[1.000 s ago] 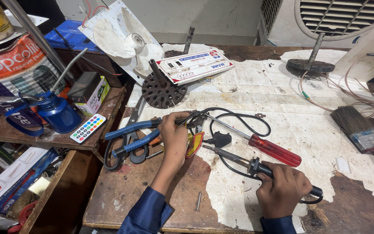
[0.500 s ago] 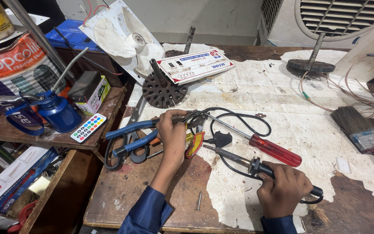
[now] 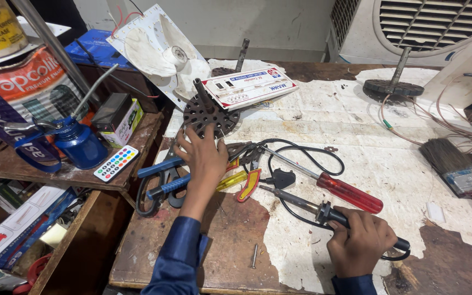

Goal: The person uses a soldering iron to heat and join wires on a small black component. They hold the component with their left hand and apply the soldering iron with their right hand, repeatedly touching the tip to the wire junctions.

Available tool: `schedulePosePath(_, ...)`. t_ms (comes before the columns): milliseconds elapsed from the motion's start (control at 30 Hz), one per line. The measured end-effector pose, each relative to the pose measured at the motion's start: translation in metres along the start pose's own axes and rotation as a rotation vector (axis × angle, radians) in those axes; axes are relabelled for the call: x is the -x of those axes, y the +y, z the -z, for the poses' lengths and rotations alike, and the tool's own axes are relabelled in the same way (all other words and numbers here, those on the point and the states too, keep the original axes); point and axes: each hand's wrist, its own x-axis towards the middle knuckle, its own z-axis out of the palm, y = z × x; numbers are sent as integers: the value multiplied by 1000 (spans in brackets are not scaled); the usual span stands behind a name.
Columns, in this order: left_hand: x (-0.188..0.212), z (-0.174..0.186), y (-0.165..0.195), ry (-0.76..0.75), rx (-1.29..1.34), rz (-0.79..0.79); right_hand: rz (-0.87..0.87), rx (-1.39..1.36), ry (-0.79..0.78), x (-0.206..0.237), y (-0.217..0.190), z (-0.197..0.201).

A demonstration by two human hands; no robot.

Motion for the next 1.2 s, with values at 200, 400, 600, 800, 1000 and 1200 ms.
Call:
schedulePosePath(200, -5, -8, -5, -166, -90, -64, -30, 19, -12, 0, 2, -3)
schedulePosePath(400, -1, -14, -9, -135, -127, -103, -46, -2, -30, 1, 5, -4)
schedulePosePath(600, -1, -16, -10, -188, -161, -107, -50, 25, -51, 0, 5, -2)
schedulePosePath(800, -1, -17, -13, -250, -117, -87, -18, 17, -2, 0, 5, -2)
schedulePosePath(1000, 1, -18, -14, -192, -92, -73, 1, 2, 8, -1, 4, -1)
schedulePosePath(1200, 1, -19, -13, -211, -112, -57, 17, 32, 14, 0, 6, -3)
